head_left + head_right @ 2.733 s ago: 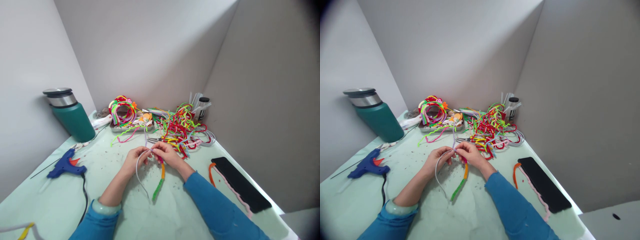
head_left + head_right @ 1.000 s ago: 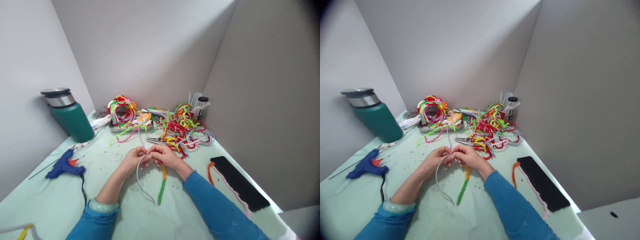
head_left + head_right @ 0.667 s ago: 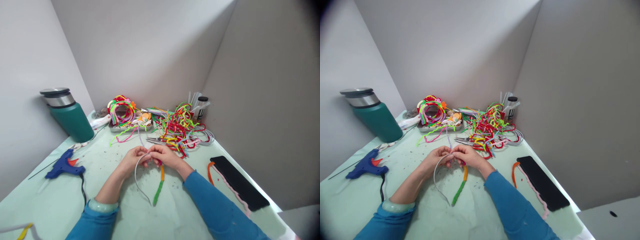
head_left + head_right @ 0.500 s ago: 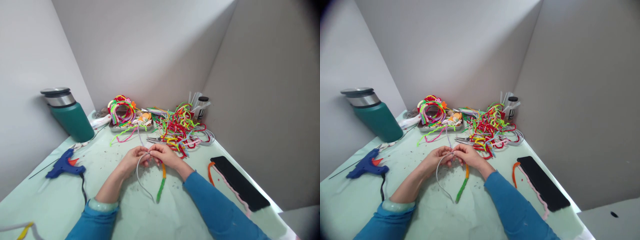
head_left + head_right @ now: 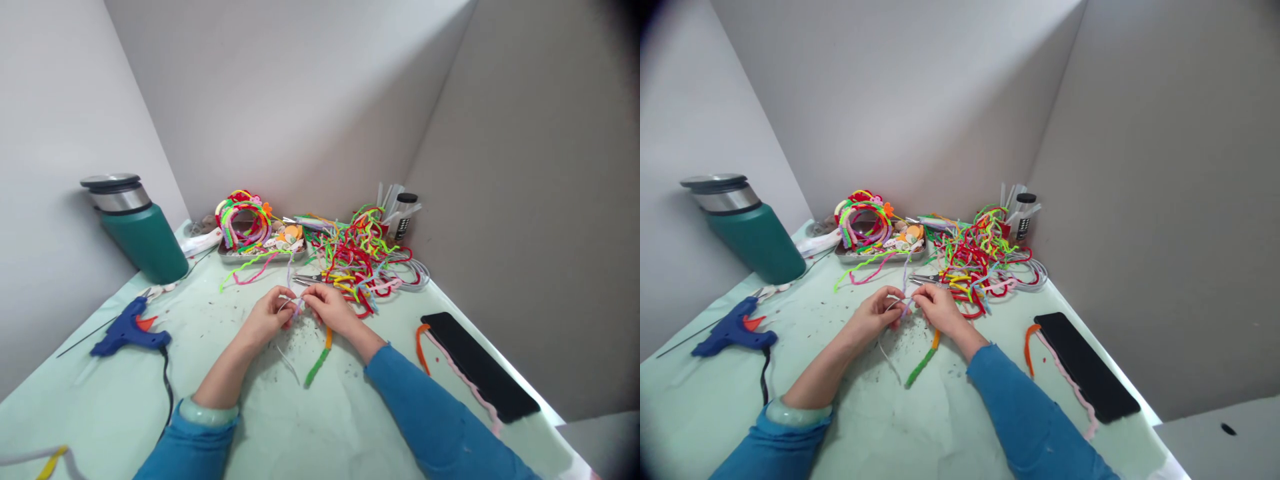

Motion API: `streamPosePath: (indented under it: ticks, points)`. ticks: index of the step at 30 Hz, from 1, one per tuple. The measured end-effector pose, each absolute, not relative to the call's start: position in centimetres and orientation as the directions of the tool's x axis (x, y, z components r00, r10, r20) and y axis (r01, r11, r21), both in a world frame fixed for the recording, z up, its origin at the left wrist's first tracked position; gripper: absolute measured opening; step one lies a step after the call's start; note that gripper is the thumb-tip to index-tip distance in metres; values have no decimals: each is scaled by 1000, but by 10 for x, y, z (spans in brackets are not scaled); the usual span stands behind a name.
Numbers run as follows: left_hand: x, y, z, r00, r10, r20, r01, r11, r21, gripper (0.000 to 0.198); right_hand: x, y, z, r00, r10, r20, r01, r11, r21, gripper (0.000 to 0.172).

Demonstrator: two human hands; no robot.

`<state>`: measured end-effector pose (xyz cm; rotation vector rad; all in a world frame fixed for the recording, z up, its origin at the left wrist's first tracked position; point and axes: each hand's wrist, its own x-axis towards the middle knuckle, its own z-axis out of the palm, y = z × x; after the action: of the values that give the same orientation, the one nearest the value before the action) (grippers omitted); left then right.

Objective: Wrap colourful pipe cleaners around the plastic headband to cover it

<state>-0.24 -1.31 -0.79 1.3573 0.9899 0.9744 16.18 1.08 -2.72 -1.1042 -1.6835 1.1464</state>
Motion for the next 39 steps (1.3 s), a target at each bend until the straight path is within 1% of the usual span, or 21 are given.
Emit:
streamPosePath:
  ticks: [4,11,18,21,26,31,35,39]
  points:
    - [-1,-14,-7,293,955,39,99,-70,993,24,160,11,-30,-314,938,144,203,215,-955,13]
    - [-2,-11,-15,260,961,95,224,-156,962,21,160,10,-28,-324,935,146,197,218,-956,13]
    - [0,-17,-9,225,952,208,479,-294,827,18,160,9,-27,-329,935,132,208,208,-956,15]
    - [-1,-18,-6,221,944,244,496,-324,805,12,161,8,-26,-328,935,138,219,217,-951,15]
    - [-2,-15,-11,258,936,241,512,-344,787,20,161,8,-24,-339,926,165,247,256,-935,15]
    - [-2,-16,-15,263,919,294,603,-394,693,16,159,7,-25,-369,920,130,236,228,-945,15]
    - [-2,-18,-14,275,910,312,669,-414,617,16,158,7,-25,-386,912,135,240,241,-940,16]
    - [0,-20,-9,262,917,301,667,-398,630,17,159,7,-23,-392,914,104,247,213,-945,14]
